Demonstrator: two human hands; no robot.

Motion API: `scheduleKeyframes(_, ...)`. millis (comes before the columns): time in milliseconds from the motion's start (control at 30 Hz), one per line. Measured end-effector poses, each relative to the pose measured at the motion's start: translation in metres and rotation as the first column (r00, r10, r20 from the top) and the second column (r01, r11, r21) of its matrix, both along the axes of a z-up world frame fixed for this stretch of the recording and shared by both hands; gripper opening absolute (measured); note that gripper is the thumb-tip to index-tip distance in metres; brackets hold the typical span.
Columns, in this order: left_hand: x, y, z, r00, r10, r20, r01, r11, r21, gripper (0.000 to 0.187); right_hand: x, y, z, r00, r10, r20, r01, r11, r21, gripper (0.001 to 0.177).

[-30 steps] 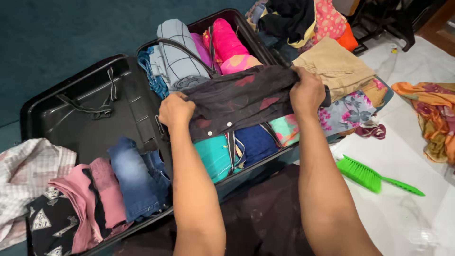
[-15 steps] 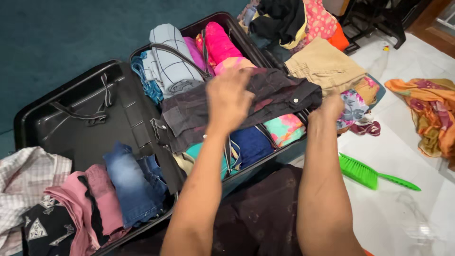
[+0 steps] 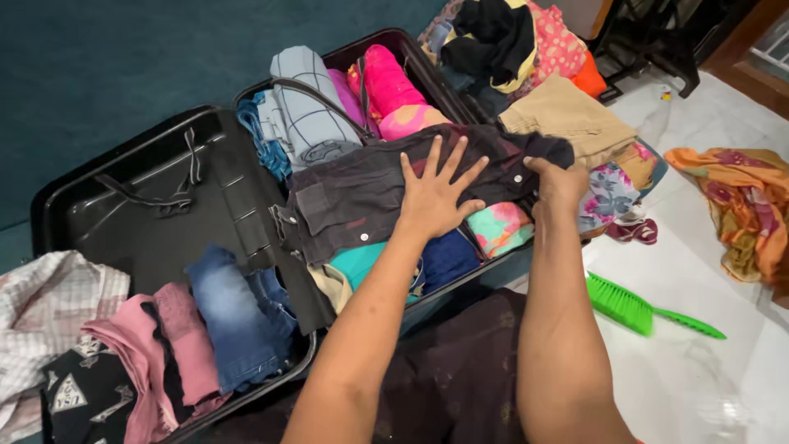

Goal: The person folds various clothing items by hand and places them into an open suitcase. They handle shirts, pants, and other garments, arranging them neatly inside the suitcase.

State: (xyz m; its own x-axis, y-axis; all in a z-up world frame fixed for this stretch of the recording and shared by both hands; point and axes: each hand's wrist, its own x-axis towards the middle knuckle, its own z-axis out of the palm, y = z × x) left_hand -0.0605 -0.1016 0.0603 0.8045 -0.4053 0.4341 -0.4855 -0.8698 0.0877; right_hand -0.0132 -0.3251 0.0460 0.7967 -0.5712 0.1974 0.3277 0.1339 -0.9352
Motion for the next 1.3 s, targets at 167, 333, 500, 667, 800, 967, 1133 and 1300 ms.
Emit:
scheduleKeyframes(167, -0.001, -0.001, 0.006, 1.000, 0.006, -0.031, -0.006, 1.000, -0.008, 0.073, -0.015, 0.033, 0.026, 0.973, -0.027, 0.230, 0.204, 0.571, -0.795, 0.038)
scheduleKeyframes(333, -0.001, 0.005, 0.001, 0.998, 0.033, -0.048, -0.030, 0.998, 0.061, 0.067, -0.027, 0.055, 0.040, 0.879, 0.470, -0.080, -0.174, 0.159, -0.972, 0.055)
scheduleKeyframes(500, 0.002, 0.004, -0.009, 0.999, -0.035, 0.033, 0.039, 0.988, -0.148, 0.075, -0.019, 0.047, 0.036, 0.830, 0.543, -0.129, -0.404, 0.425, -0.810, 0.037)
scheduleKeyframes(667, 0.003, 0.004, -0.005, 1.000, -0.005, 0.012, 0.006, 0.996, -0.088, 0.067, -0.008, 0.044, 0.019, 0.973, 0.208, -0.100, -0.206, 0.583, -0.786, 0.044)
scheduleKeyframes(800, -0.001, 0.006, -0.001, 0.998, -0.055, 0.013, 0.056, 0.969, -0.239, 0.052, -0.006, 0.048, 0.015, 0.970, 0.092, -0.226, -0.223, 0.710, -0.668, 0.080)
scheduleKeyframes(967, 0.016, 0.025, -0.016, 0.967, -0.126, 0.220, 0.242, 0.718, -0.653, 0.016, 0.005, 0.043, 0.007, 0.947, 0.217, -0.235, -0.311, 0.797, -0.517, 0.077)
scheduleKeyframes(1133, 0.029, 0.025, -0.030, 0.861, -0.504, -0.069, -0.057, 0.038, -0.998, 0.038, -0.003, 0.045, 0.013, 0.953, 0.099, -0.285, -0.270, 0.705, -0.656, 0.067)
scheduleKeyframes(1300, 0.033, -0.002, -0.041, 0.579, -0.814, 0.045, -0.301, -0.265, -0.916, 0.060, -0.008, 0.058, 0.020, 0.967, -0.164, -0.194, -0.103, 0.447, -0.889, 0.058)
